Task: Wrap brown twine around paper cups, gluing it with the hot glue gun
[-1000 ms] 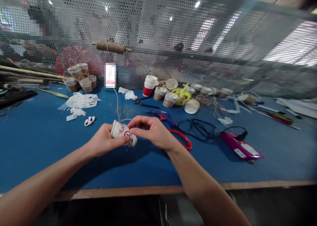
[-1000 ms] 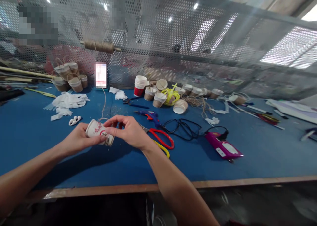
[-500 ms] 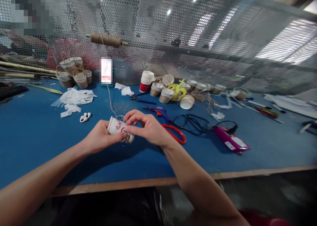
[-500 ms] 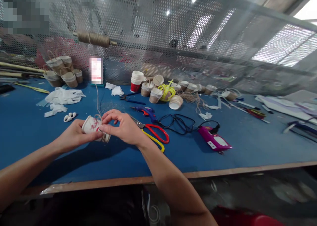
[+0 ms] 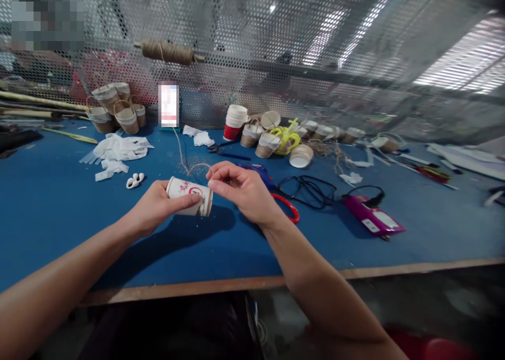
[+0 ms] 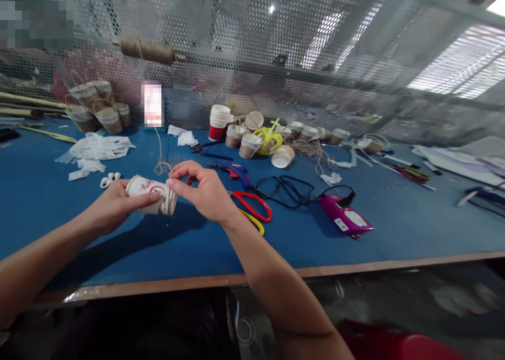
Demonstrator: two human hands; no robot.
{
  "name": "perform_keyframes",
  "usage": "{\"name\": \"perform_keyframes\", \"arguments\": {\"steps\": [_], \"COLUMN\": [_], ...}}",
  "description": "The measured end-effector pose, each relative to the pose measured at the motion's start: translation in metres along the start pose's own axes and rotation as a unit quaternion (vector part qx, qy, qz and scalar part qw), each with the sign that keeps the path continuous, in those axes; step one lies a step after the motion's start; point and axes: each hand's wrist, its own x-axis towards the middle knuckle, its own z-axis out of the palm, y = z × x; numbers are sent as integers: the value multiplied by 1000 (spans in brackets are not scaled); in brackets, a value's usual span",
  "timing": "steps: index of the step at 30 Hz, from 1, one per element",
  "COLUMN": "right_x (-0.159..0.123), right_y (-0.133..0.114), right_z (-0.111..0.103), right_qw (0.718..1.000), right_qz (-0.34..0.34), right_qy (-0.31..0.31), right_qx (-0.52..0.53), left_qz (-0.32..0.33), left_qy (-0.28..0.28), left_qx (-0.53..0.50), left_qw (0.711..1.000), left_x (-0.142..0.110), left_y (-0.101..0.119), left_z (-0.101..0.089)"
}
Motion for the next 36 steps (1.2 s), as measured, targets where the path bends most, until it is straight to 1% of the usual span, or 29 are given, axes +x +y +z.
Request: {"name": "perform_keyframes", "arguments": {"steps": [10,15,25,32,36], "right_x": [1,2,1,1,1], "right_y": [3,4,4,5,5], "right_z": [-2,-2,0,0,2], "right_qw": [1000,999,996,995,994], "right_qz": [26,43,85,94,96], "right_qy": [12,7,9,10,8], "right_qx": [-13,-14,23,35,47], "left_qz": [-1,12,30,43,46], "left_qy": [3,1,-1,2,14], "left_qx": [-26,-20,-18,6,25], "left_qw": [1000,1000,999,999,999], "left_x": [0,0,-3,-3,-5], "left_y": [-3,-4,-3,-4,-1], "left_z": [-2,-2,-1,-2,-1]}}
